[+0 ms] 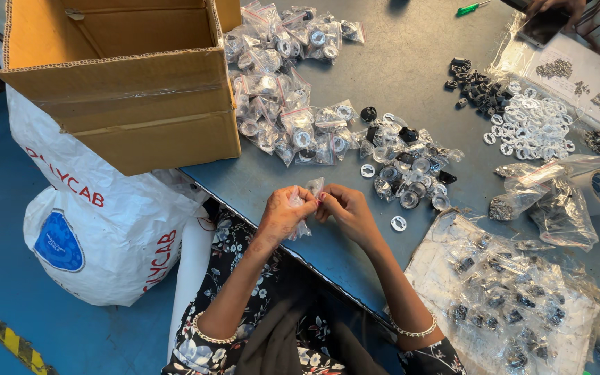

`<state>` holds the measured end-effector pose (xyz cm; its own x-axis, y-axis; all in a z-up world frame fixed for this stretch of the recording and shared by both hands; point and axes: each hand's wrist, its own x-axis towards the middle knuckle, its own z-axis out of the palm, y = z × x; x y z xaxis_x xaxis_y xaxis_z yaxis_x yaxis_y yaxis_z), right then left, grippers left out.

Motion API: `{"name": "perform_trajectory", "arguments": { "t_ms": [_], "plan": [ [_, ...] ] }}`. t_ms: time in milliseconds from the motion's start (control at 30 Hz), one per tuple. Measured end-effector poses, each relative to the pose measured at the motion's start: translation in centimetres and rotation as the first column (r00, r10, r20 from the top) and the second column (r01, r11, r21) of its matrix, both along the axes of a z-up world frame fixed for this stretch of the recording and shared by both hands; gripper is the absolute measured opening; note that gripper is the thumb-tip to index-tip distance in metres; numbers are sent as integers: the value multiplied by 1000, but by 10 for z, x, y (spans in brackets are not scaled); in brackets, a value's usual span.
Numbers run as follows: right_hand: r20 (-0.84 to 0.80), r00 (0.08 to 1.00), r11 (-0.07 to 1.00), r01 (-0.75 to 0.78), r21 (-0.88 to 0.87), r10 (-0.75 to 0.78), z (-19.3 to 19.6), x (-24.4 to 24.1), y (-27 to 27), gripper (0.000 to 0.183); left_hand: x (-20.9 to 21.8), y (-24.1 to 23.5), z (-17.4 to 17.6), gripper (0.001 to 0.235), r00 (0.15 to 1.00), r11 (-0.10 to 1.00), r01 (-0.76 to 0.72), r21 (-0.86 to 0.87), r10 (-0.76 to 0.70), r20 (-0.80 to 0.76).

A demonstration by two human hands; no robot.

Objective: The person sits at a workbench and repeatedly picks small metal hardware pieces, places them into clear plastic bags, and sets the filled bags aside. The person also moves a cardboard box and a large white sack on the floor to clear space.

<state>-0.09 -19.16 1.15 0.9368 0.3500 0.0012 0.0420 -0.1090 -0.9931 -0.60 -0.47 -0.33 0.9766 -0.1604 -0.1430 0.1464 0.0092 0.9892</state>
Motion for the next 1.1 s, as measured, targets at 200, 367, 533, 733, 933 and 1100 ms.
{"name": "perform_trajectory", "arguments": {
  "t_ms": [200,367,533,733,933,1100],
  "plan": [
    [18,1000,1000,22,8,-22,-2,-2,1,23,-8,3,16,18,993,973,3,231,-30,114],
    [60,994,991,97,-96,-91,8,-4,2,21,-15,1,36,22,972,918,-42,394,-53,228],
    [114,987,979,127,-160,-110,19,-8,7,21,-11,2,29,14,996,965,27,260,-48,74],
    [157,964,954,240,-180,-213,22,-12,12,21,-5,-8,2,11,999,978,9,-207,-2,34],
    [274,916,920,347,-184,-292,17,-11,8,23,-6,-9,7,15,930,963,-264,48,241,277],
    [200,949,947,277,-162,-244,18,-12,7,22,-3,4,25,16,869,940,-291,181,180,461]
  ]
}}
